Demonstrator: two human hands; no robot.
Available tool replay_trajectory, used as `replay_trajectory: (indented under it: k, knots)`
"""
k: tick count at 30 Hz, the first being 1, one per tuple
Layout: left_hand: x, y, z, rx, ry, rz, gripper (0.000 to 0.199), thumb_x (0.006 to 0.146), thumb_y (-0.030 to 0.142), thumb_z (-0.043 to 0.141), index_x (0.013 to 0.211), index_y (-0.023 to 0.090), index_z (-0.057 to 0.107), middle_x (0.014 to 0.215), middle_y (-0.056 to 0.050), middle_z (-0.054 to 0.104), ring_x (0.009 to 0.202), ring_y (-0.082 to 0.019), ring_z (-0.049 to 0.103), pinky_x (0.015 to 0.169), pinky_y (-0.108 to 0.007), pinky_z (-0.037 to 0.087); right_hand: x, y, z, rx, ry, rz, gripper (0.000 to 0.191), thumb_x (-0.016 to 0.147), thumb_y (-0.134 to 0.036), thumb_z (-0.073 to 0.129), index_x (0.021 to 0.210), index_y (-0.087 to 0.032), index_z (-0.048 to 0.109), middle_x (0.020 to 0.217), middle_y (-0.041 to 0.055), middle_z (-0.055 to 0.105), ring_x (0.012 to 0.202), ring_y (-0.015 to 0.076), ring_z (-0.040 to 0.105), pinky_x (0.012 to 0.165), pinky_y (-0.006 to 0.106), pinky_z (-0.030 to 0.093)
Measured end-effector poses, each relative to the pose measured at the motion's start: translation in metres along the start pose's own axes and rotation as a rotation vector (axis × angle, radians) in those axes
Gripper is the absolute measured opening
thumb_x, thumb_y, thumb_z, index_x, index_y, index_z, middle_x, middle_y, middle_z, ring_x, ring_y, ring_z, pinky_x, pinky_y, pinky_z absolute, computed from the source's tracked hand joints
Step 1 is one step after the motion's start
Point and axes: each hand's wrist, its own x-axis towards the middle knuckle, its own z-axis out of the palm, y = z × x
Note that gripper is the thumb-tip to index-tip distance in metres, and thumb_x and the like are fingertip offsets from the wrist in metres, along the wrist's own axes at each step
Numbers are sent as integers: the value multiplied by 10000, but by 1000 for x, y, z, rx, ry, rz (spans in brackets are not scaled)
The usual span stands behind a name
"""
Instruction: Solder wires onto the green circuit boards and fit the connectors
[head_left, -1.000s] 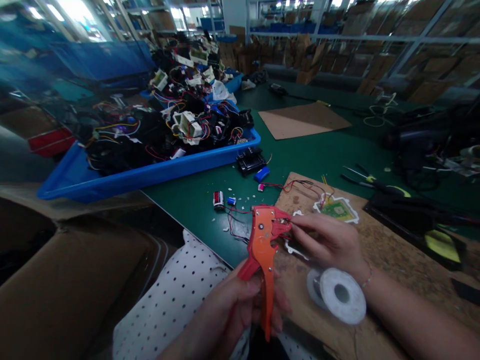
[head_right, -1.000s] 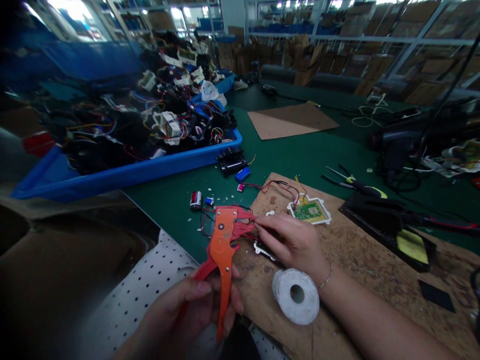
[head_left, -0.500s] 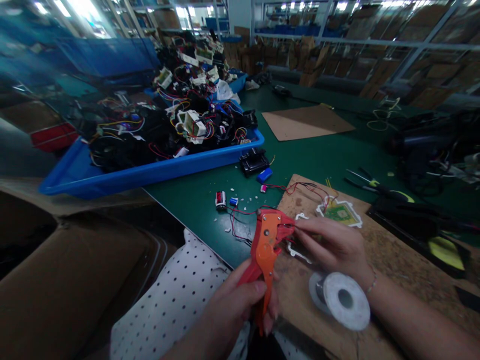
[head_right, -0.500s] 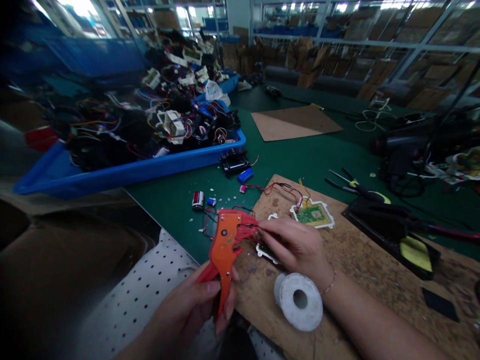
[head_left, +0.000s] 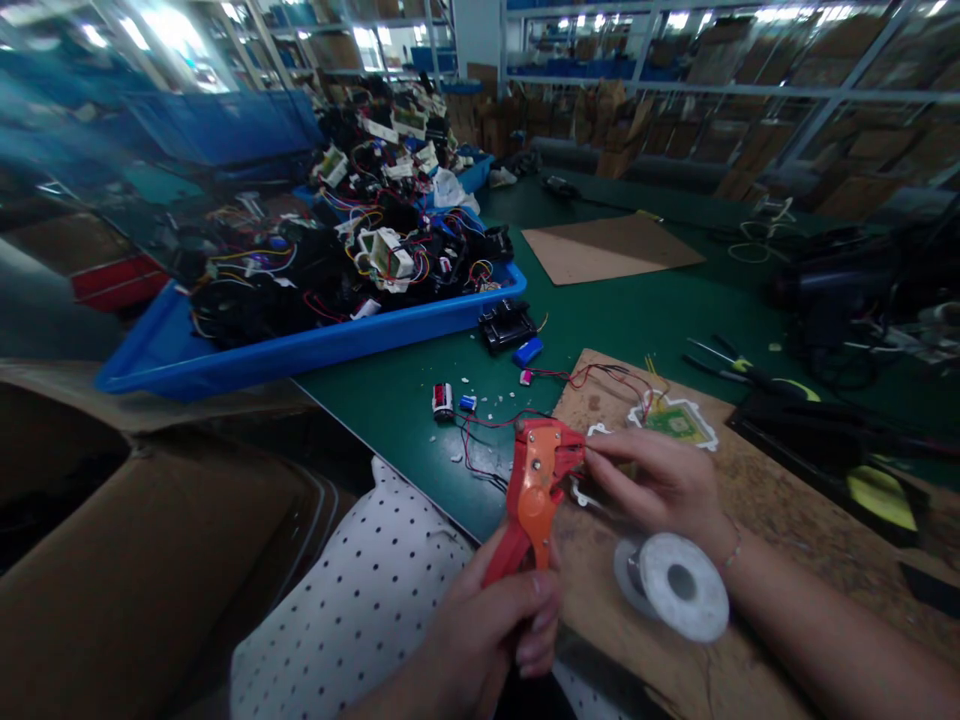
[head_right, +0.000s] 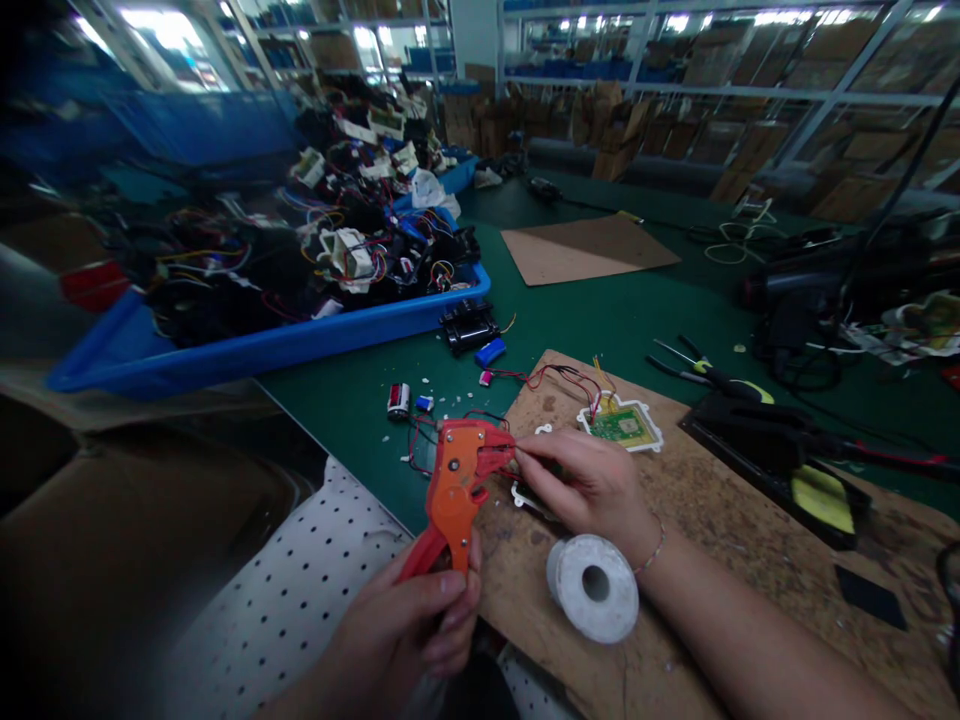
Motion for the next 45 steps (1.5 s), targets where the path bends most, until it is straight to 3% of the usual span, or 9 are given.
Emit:
replay_trajectory:
  k: [4, 8, 12, 24, 28, 32, 36, 41, 45]
  knots:
    - [1, -9, -3, -20, -16, 9, 240, 800, 355, 661, 884, 198, 500, 501, 102, 391, 333, -19, 205, 344, -152, 160, 3, -1, 3, 54, 0, 66, 89, 860, -220, 699, 921, -227, 763, 793, 17, 762, 658, 126, 681, 607, 237, 523]
    - [0, -8, -4, -7, -177, 226, 345, 739, 281, 659, 1052, 166, 571, 731, 14, 566, 555, -95, 557, 559, -224, 450, 5, -3, 6, 134, 54, 221, 103, 864, -282, 705, 852, -187, 745, 741, 39, 751, 610, 131, 675, 545, 233, 525]
    - [-6, 4, -7, 20, -253, 329, 458, 740, 252, 639, 1187, 193, 559, 907, -36, 600, 791, -177, 629, 744, -310, 498, 5, -3, 6, 283, 62, 350, 219, 869, -376, 697, 814, -165, 714, 671, 40, 730, 546, 137, 676, 495, 229, 538]
    - [-26, 28, -12, 124, -134, 431, 561, 769, 281, 591, 1319, 198, 513, 997, -81, 576, 960, -260, 609, 869, -420, 515, 1, 5, 7, 486, 72, 518, 318, 825, -474, 724, 807, -156, 726, 688, 54, 733, 551, 153, 689, 515, 259, 574]
    - [-34, 47, -22, 393, 113, 496, 533, 797, 303, 612, 1302, 186, 490, 1056, -83, 584, 945, -254, 623, 871, -423, 525, -1, 5, 9, 443, 67, 516, 353, 854, -501, 687, 840, -151, 726, 711, 61, 740, 568, 166, 703, 523, 274, 586]
    - [-35, 95, -34, 1219, 559, 473, 441, 876, 386, 560, 1268, 193, 498, 1080, -82, 629, 981, -268, 627, 932, -427, 480, 0, 1, 2, 296, 134, 466, 393, 933, -505, 579, 1022, -156, 735, 869, 98, 762, 642, 171, 714, 558, 295, 583]
    - [-24, 143, -48, 1861, 918, 355, 492, 852, 391, 535, 1285, 160, 507, 1178, -148, 641, 1042, -318, 644, 898, -421, 491, 7, -2, -14, 140, 130, 344, 432, 878, -481, 670, 1235, -237, 681, 1192, 108, 712, 953, 230, 709, 799, 401, 601]
    - [-8, 163, -61, 2001, 1040, 240, 518, 822, 414, 566, 1228, 92, 571, 1155, -247, 633, 1059, -419, 633, 853, -501, 500, 13, 1, -27, -78, -285, 144, 903, 720, -549, 805, 1489, -254, 435, 1386, 136, 613, 1185, 318, 653, 1001, 531, 541]
    - [-4, 165, -45, 2126, 992, 373, 489, 881, 395, 540, 1279, 113, 567, 1270, -244, 561, 1177, -435, 555, 937, -543, 454, 15, 7, -30, -130, -415, 146, 873, 751, -531, 782, 1497, -262, 418, 1203, 105, 716, 1088, 304, 701, 912, 485, 578]
